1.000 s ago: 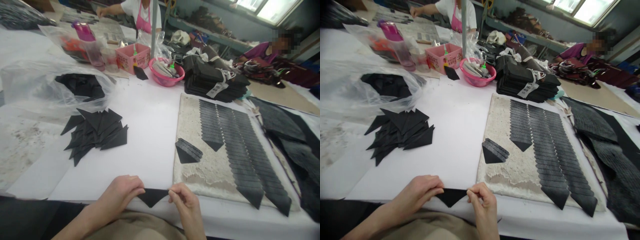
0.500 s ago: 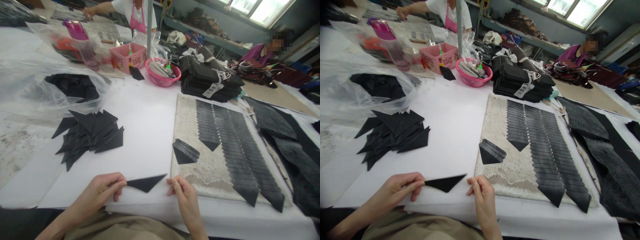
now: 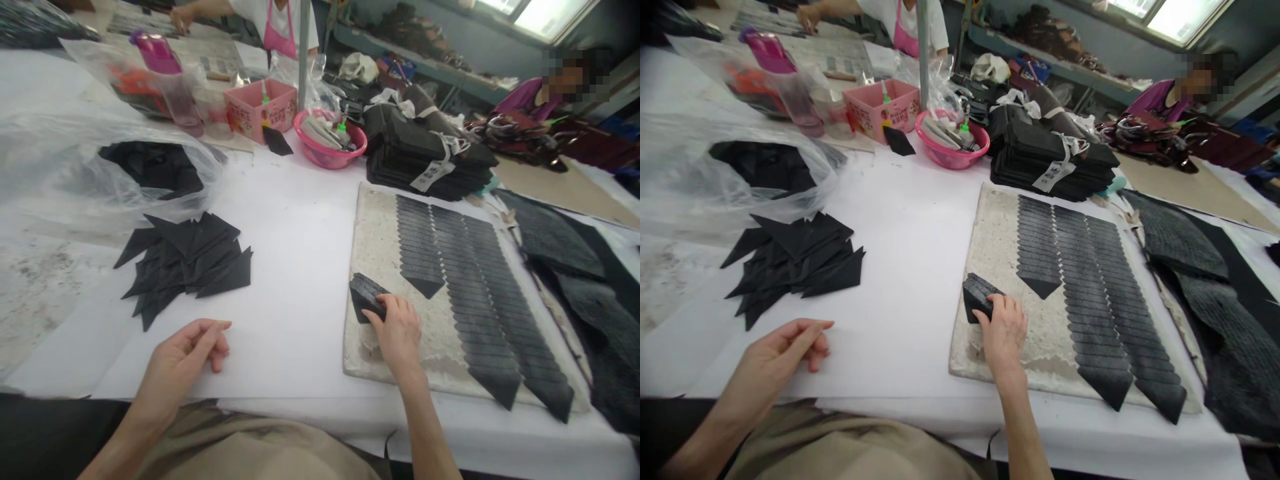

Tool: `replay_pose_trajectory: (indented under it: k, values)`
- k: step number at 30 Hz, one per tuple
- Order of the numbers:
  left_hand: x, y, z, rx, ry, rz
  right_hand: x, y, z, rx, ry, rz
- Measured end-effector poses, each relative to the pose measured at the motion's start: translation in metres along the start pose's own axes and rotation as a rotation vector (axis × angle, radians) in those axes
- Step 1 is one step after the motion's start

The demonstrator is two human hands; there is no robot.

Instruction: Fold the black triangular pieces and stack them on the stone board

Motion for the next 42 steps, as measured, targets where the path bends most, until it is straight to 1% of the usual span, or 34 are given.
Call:
replay_pose_trajectory:
  k: [2,5,7,8,10,12,14,15,17,20,23,25,27,28,33,36,38,42]
  values:
    - [-0.007,0.017,-0.004,0.105,0.053,0.059,0.001,-0.005,0.004,0.038,0.001,0.037]
    - [-0.015,0.038,-0.011,0.195,0.136,0.168,-0.003,-0.016,0.011,0.135,-0.042,0.153]
    - [-0.020,0.048,-0.015,0.232,0.222,0.211,-0.011,-0.026,0.015,0.304,-0.038,0.266]
    - [-0.022,0.051,-0.017,0.247,0.281,0.212,-0.017,-0.030,0.016,0.426,-0.002,0.328]
    - [-0.027,0.056,-0.021,0.267,0.417,0.192,-0.031,-0.037,0.020,0.699,0.127,0.480]
    - [-0.031,0.059,-0.025,0.283,0.545,0.174,-0.047,-0.036,0.025,0.901,0.256,0.644]
    - [-0.034,0.061,-0.028,0.307,0.669,0.161,-0.064,-0.028,0.032,0.975,0.315,0.769]
    - [-0.035,0.063,-0.029,0.331,0.734,0.157,-0.073,-0.021,0.035,0.959,0.316,0.795]
    - [-0.036,0.068,-0.029,0.409,0.862,0.168,-0.088,-0.006,0.041,0.846,0.284,0.760]
    - [-0.037,0.078,-0.024,0.571,0.991,0.202,-0.105,0.010,0.044,0.555,0.189,0.632]
    - [-0.036,0.088,-0.016,0.715,1.042,0.178,-0.113,0.014,0.041,0.279,0.035,0.534]
    - [-0.035,0.092,-0.012,0.775,1.045,0.151,-0.115,0.012,0.039,0.189,-0.088,0.455]
    - [-0.036,0.096,-0.008,0.807,1.042,0.123,-0.115,0.009,0.039,0.179,-0.179,0.367]
    - [-0.037,0.097,-0.007,0.818,1.043,0.109,-0.115,0.009,0.040,0.189,-0.200,0.329]
    - [-0.041,0.099,-0.005,0.827,1.055,0.095,-0.115,0.016,0.055,0.224,-0.203,0.211]
    - [-0.038,0.097,-0.008,0.804,1.049,0.129,-0.117,0.024,0.060,0.268,-0.211,0.164]
    - [-0.034,0.094,-0.011,0.796,1.062,0.131,-0.118,0.027,0.059,0.297,-0.223,0.149]
    - [-0.028,0.091,-0.014,0.829,1.066,0.074,-0.120,0.029,0.055,0.336,-0.274,0.123]
Point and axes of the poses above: each hand's wrist, its own x-axis towards the middle knuckle, its own y-axis out of the palm, z = x × y, the point moved 1 cm from there along x, towards the middle knuckle, and after that the axes turned 6 degrees about x, right-handed, at the moved point
